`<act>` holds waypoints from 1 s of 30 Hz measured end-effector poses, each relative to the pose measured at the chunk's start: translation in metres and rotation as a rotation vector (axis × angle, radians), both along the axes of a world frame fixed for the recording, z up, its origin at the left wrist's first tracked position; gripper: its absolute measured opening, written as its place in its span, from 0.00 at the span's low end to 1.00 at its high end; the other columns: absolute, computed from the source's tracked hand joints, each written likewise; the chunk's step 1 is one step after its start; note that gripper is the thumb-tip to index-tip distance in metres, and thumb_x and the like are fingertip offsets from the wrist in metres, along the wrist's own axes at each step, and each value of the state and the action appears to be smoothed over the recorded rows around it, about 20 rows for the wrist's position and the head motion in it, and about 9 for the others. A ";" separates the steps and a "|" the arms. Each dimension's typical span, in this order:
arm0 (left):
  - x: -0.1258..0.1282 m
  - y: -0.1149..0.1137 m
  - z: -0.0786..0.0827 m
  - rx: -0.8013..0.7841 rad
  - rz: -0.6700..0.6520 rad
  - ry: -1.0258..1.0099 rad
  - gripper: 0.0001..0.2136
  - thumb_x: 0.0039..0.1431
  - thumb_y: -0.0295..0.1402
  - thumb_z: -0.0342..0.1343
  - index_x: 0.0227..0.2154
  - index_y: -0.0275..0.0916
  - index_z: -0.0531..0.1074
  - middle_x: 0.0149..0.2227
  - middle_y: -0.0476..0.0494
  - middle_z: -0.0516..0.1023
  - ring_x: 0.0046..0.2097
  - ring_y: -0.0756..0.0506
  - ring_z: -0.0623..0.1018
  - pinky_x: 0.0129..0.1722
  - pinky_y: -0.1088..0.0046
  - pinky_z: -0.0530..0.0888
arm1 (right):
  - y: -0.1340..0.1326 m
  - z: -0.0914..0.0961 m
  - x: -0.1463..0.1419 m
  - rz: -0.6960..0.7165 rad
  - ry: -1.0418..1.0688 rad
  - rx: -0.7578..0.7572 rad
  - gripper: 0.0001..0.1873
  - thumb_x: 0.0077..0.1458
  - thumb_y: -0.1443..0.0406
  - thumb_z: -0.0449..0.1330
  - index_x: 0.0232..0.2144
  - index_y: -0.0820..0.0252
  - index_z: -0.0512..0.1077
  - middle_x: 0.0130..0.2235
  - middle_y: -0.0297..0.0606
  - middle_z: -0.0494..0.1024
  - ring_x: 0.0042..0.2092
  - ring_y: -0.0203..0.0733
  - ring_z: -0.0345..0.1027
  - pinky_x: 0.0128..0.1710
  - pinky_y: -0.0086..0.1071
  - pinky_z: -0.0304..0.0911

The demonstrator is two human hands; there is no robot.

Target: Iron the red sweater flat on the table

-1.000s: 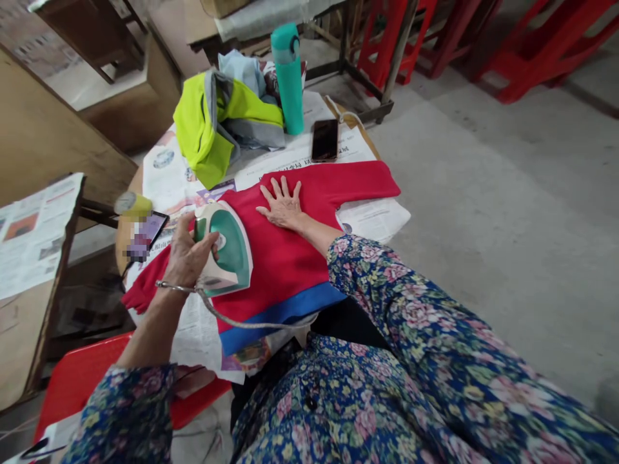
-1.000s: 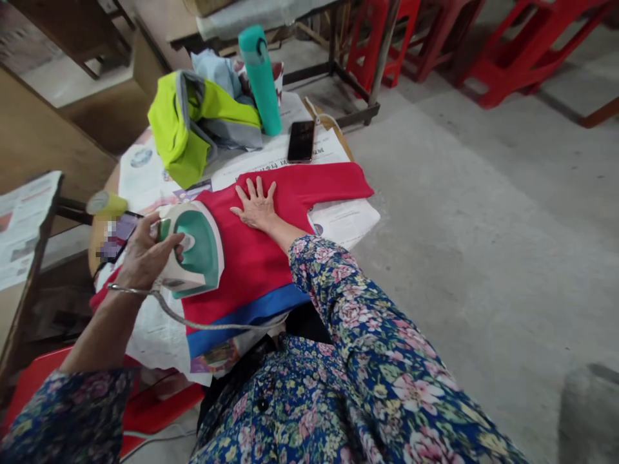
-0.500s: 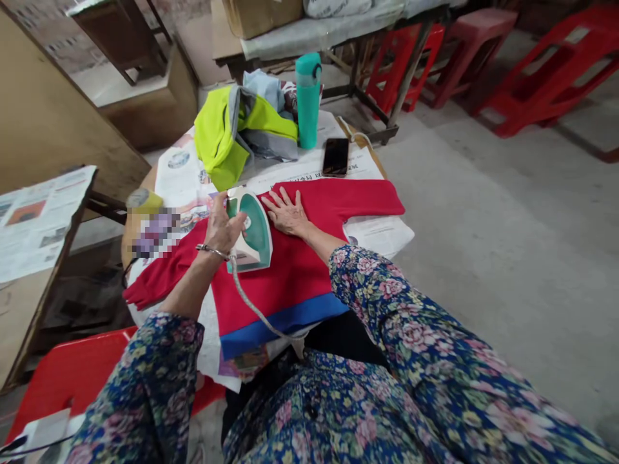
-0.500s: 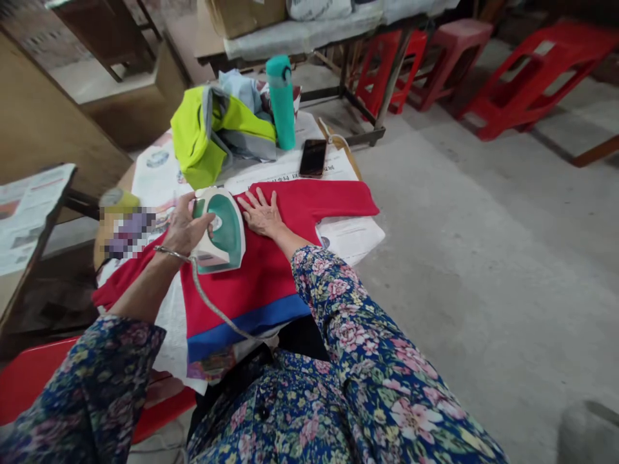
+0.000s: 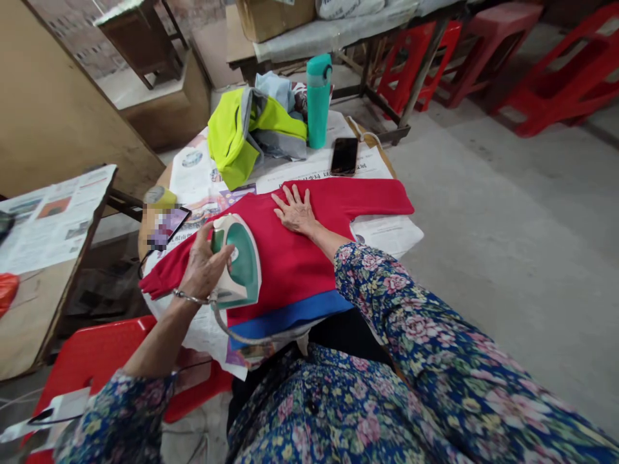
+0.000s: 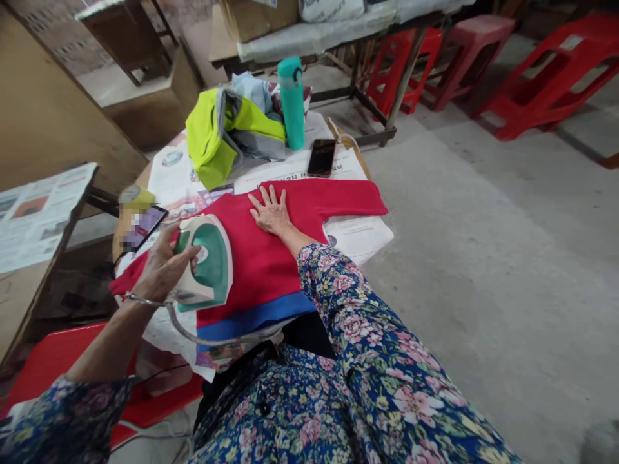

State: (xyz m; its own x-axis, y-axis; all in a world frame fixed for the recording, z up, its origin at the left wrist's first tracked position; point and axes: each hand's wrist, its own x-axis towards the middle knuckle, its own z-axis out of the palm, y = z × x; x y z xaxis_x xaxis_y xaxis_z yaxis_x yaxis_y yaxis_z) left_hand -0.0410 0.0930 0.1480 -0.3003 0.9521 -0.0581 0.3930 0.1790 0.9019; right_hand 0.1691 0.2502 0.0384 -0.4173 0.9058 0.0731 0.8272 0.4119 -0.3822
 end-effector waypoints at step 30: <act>0.014 -0.030 -0.005 -0.015 -0.042 -0.009 0.40 0.46 0.41 0.70 0.64 0.41 0.70 0.25 0.59 0.75 0.23 0.45 0.77 0.21 0.72 0.72 | 0.006 -0.012 -0.006 -0.275 0.062 0.018 0.46 0.78 0.51 0.55 0.85 0.74 0.55 0.84 0.71 0.51 0.86 0.78 0.42 0.78 0.86 0.31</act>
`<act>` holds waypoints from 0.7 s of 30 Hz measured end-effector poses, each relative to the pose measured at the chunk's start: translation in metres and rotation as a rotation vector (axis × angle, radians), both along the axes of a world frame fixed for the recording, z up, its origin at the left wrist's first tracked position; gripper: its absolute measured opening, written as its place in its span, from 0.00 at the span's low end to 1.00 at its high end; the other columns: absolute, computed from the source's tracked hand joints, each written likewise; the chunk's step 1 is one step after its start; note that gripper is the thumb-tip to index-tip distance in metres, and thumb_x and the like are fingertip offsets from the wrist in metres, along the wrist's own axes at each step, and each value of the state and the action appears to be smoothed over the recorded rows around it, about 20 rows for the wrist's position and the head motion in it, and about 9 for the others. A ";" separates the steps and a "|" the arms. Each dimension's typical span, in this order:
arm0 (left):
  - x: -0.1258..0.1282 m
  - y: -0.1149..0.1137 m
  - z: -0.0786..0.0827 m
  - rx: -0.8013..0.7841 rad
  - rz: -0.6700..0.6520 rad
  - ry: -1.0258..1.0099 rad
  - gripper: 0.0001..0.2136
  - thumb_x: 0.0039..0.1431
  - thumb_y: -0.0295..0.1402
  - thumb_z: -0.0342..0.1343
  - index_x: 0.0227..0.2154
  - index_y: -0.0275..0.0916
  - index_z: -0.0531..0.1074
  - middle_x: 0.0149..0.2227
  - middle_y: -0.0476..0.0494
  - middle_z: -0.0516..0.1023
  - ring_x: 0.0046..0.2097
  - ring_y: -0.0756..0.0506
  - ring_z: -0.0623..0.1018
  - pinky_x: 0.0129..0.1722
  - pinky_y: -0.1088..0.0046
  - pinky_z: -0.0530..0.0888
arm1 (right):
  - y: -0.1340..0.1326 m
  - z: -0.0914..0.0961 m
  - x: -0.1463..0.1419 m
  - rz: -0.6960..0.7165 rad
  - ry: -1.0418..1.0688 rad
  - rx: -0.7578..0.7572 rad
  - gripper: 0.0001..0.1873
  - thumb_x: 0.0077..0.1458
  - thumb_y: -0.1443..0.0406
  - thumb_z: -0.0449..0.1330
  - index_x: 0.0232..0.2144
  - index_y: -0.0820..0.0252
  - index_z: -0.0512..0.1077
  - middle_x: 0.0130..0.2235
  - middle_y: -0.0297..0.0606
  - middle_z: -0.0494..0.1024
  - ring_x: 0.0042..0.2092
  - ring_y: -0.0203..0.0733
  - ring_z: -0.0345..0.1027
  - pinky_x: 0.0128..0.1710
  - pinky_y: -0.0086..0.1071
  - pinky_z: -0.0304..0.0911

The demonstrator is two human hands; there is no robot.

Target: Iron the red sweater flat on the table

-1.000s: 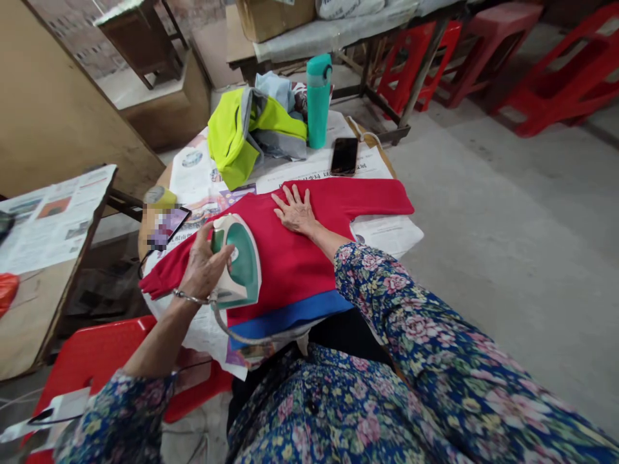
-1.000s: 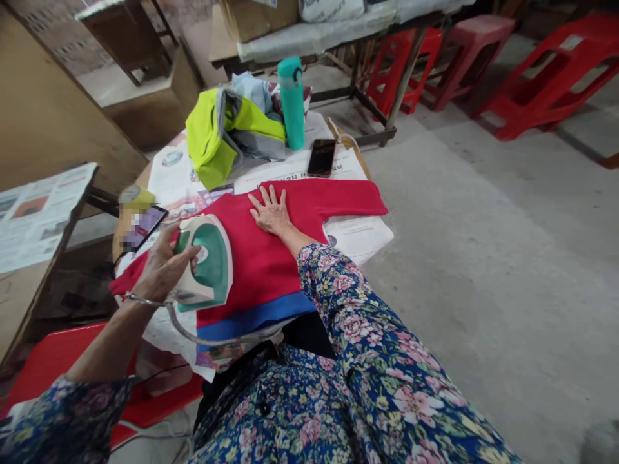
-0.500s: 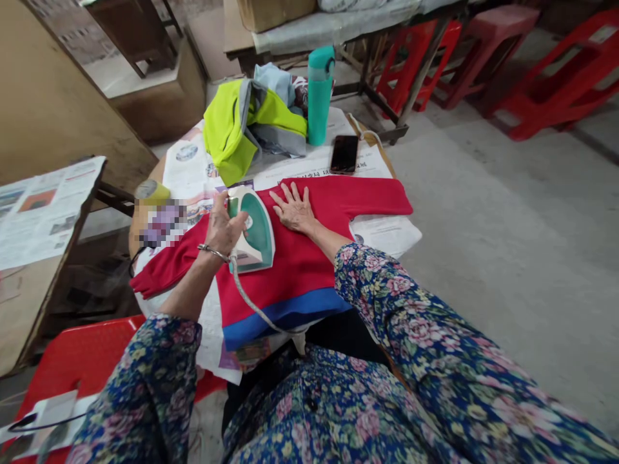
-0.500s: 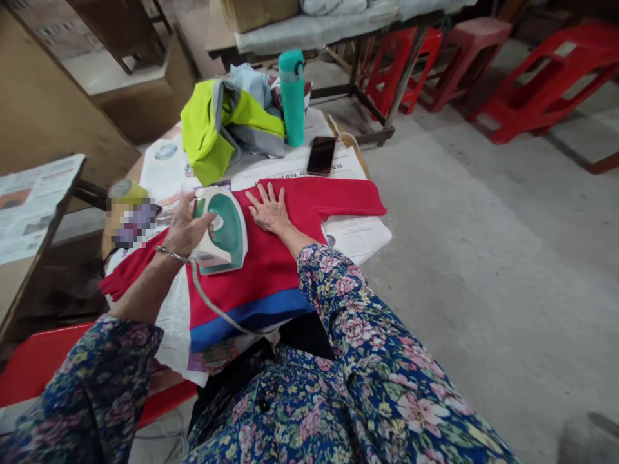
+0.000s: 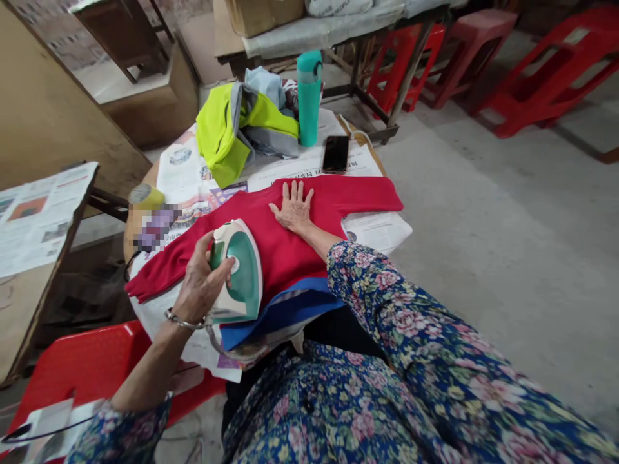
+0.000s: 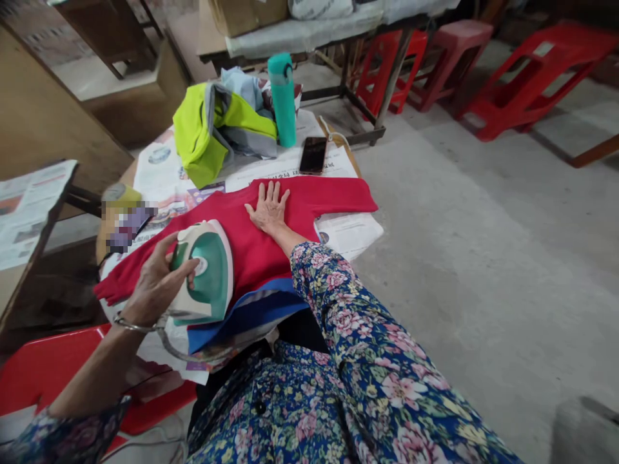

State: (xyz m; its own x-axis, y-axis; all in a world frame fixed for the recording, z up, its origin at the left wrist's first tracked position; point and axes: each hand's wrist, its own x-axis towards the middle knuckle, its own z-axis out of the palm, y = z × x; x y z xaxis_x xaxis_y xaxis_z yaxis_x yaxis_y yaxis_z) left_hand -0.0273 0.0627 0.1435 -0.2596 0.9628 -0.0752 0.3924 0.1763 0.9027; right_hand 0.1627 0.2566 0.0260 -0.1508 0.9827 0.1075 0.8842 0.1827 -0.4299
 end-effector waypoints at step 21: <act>0.056 0.134 0.010 0.021 -0.361 0.001 0.35 0.45 0.26 0.72 0.62 0.40 0.79 0.25 0.57 0.74 0.21 0.49 0.74 0.21 0.76 0.71 | -0.115 -0.008 0.065 0.154 -0.115 0.035 0.42 0.76 0.51 0.62 0.84 0.61 0.63 0.83 0.60 0.59 0.85 0.75 0.48 0.80 0.81 0.43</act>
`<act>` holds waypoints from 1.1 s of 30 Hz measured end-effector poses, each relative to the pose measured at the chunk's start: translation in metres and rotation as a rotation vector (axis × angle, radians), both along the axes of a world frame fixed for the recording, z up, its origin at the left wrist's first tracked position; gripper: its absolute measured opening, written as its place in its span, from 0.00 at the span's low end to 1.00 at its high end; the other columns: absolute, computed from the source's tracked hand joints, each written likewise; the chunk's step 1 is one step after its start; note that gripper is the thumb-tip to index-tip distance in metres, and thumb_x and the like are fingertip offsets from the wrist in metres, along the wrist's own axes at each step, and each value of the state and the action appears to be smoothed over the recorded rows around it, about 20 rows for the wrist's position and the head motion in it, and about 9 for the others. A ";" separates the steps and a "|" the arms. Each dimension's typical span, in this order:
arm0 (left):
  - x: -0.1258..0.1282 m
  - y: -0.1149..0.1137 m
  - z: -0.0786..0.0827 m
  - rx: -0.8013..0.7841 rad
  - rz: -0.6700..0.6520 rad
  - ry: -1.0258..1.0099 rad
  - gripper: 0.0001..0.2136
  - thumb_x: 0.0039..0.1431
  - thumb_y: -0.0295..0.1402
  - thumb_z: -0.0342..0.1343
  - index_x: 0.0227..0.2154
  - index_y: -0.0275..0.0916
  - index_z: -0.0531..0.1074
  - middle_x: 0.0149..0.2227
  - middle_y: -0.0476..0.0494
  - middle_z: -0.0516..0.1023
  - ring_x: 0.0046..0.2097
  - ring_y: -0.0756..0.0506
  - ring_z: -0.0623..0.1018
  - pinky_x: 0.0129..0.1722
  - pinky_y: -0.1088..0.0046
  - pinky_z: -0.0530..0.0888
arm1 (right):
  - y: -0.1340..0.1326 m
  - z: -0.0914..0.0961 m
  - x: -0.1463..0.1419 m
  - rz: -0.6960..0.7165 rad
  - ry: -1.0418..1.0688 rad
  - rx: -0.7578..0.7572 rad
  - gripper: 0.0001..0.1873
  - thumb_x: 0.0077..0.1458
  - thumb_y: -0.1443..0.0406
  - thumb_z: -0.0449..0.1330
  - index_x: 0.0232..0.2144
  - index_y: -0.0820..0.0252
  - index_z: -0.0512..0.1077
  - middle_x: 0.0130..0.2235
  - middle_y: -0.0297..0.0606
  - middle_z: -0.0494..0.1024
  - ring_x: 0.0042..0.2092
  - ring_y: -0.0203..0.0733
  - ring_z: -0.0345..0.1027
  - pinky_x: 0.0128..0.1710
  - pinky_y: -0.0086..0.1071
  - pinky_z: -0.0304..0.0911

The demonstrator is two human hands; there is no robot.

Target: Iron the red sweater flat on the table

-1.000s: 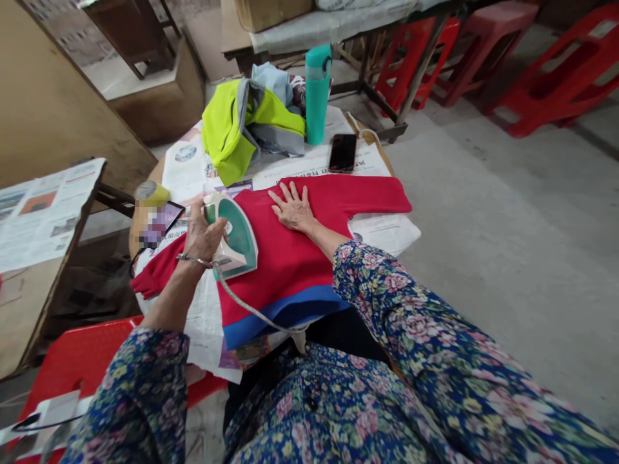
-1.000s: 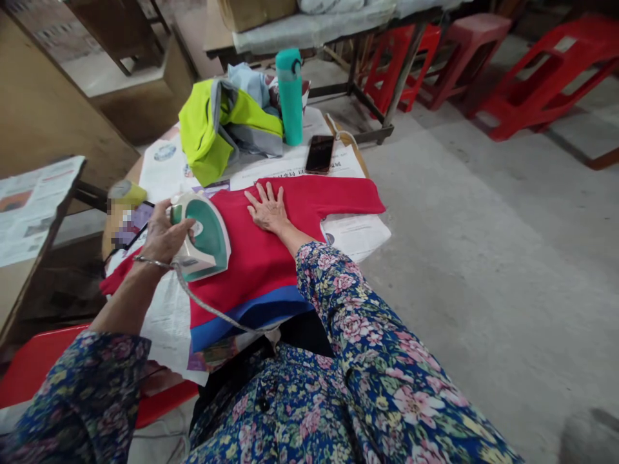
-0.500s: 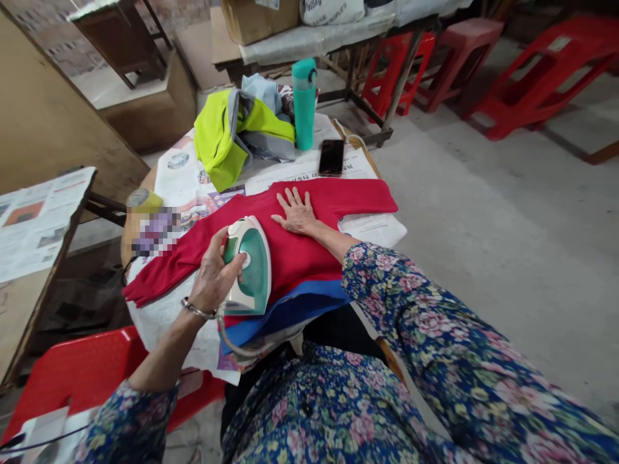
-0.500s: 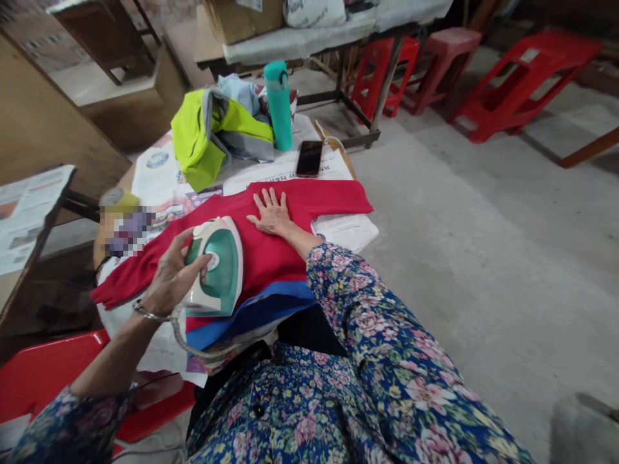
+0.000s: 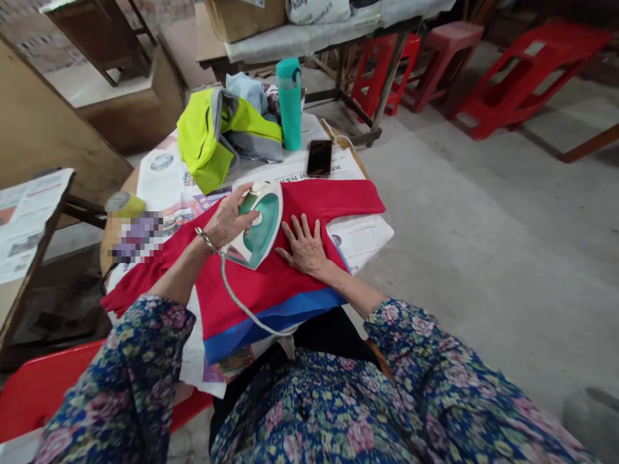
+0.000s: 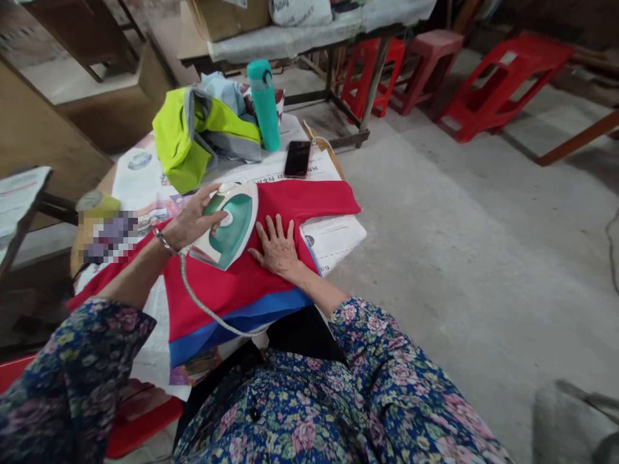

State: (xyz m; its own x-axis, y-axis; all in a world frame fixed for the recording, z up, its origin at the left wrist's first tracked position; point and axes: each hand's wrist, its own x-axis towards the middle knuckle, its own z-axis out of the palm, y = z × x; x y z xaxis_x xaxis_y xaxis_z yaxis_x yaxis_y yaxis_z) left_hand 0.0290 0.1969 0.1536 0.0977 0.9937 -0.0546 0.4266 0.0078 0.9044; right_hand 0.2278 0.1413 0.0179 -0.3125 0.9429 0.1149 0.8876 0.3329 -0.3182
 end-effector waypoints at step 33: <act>-0.089 -0.040 -0.016 0.070 0.430 0.083 0.32 0.45 0.32 0.68 0.57 0.42 0.75 0.26 0.56 0.74 0.24 0.46 0.78 0.21 0.74 0.73 | 0.000 0.006 0.007 0.000 -0.070 -0.017 0.35 0.80 0.48 0.56 0.82 0.49 0.68 0.84 0.55 0.59 0.85 0.76 0.49 0.78 0.82 0.44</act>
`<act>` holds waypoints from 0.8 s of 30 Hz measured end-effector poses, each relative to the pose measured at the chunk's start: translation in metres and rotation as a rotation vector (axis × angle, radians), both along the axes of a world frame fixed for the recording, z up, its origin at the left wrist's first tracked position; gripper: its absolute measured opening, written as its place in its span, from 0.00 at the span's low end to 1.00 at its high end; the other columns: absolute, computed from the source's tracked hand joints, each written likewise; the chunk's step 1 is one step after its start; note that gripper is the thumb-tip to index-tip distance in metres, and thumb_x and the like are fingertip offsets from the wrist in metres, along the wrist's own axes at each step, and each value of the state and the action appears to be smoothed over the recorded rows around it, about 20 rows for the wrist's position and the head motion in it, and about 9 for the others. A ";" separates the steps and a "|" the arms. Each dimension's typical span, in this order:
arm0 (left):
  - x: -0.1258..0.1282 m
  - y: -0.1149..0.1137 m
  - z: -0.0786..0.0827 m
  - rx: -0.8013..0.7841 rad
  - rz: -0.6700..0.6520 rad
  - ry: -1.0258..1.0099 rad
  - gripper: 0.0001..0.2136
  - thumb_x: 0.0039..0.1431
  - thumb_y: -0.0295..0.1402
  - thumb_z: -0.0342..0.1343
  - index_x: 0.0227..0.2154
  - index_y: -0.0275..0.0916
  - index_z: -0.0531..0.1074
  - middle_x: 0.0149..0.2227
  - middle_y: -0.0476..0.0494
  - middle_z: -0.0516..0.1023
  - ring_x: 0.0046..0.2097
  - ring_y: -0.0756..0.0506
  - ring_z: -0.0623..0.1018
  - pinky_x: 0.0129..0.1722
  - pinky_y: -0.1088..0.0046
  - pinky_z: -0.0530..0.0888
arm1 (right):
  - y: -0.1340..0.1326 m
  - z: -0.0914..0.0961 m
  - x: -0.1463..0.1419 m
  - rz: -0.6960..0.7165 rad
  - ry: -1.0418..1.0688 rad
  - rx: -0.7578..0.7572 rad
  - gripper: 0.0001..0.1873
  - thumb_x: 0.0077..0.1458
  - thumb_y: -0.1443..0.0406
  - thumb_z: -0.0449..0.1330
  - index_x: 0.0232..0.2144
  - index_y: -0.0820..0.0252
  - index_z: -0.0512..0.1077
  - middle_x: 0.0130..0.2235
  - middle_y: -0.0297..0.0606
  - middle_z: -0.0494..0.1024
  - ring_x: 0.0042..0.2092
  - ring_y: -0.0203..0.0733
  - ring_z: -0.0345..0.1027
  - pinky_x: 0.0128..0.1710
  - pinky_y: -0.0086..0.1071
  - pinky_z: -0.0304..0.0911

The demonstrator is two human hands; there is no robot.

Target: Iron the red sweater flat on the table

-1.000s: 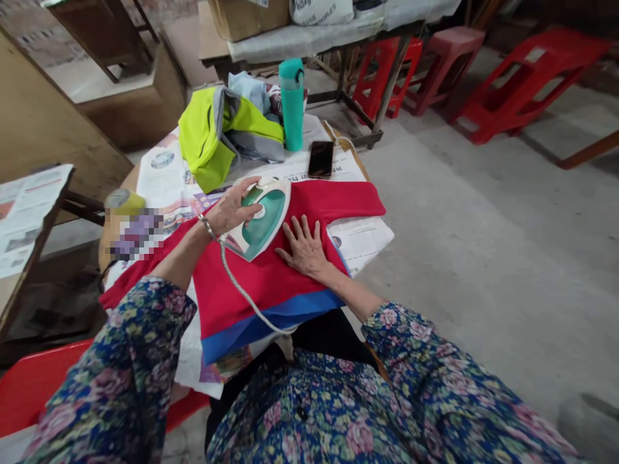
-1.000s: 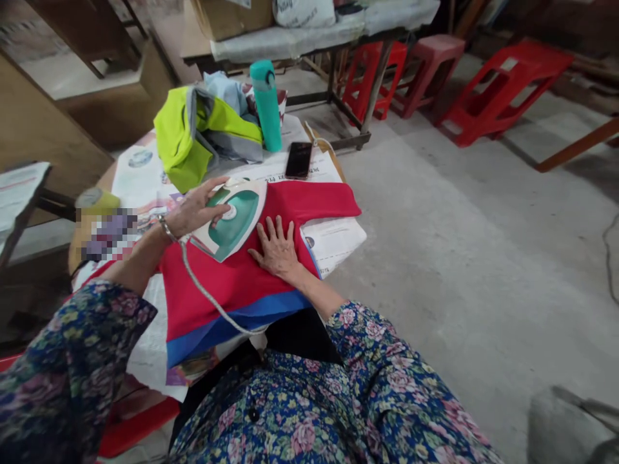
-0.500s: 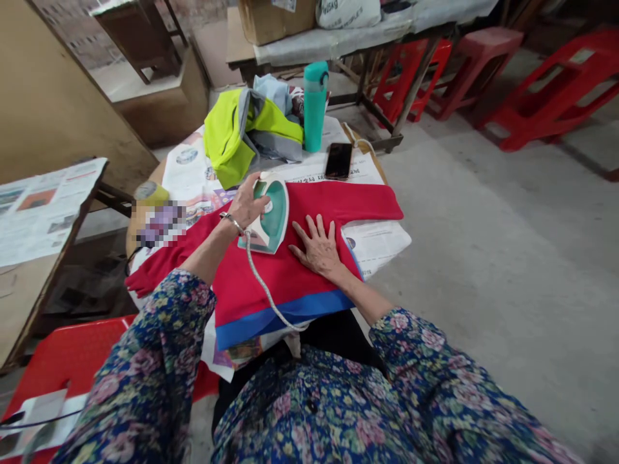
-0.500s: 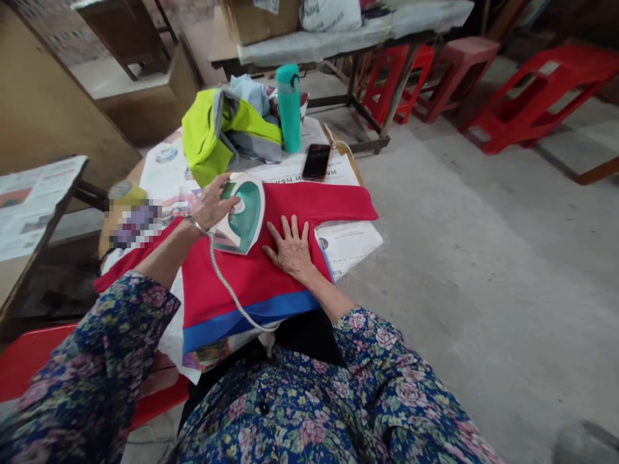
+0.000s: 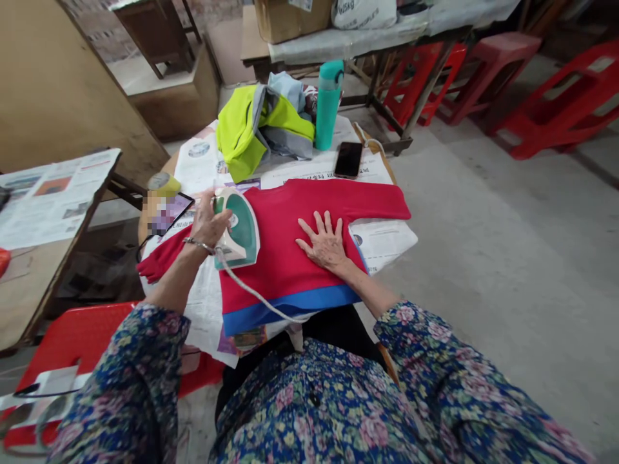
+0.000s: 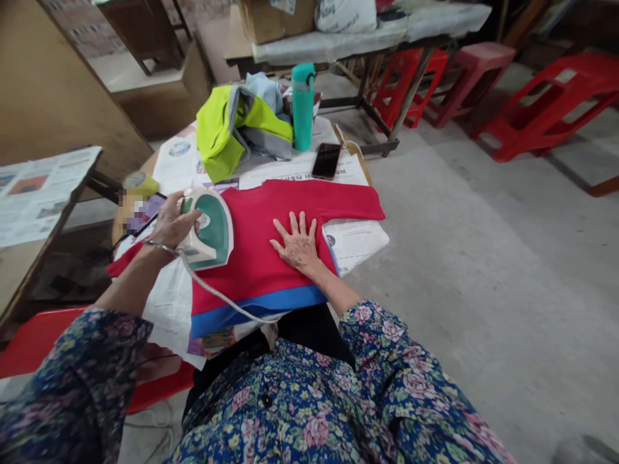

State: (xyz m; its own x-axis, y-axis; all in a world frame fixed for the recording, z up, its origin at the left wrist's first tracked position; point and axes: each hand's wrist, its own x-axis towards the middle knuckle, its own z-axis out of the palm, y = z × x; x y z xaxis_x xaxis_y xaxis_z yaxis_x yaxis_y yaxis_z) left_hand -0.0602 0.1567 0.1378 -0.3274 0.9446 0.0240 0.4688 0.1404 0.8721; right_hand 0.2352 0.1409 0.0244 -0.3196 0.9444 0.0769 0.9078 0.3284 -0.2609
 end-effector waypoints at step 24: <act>-0.015 -0.026 -0.005 0.016 0.083 -0.021 0.30 0.44 0.32 0.66 0.55 0.41 0.74 0.27 0.55 0.73 0.23 0.46 0.77 0.20 0.75 0.71 | 0.054 0.017 -0.098 0.176 0.044 -0.083 0.37 0.82 0.51 0.51 0.85 0.56 0.60 0.87 0.53 0.52 0.87 0.76 0.39 0.80 0.84 0.35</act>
State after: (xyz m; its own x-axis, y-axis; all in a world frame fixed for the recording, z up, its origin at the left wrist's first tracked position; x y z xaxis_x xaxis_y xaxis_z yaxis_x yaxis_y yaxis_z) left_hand -0.0757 0.1309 0.1330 -0.4050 0.9138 0.0314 0.4374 0.1634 0.8843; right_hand 0.1377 0.1947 0.0409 -0.4784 0.8780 0.0190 0.8254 0.4569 -0.3317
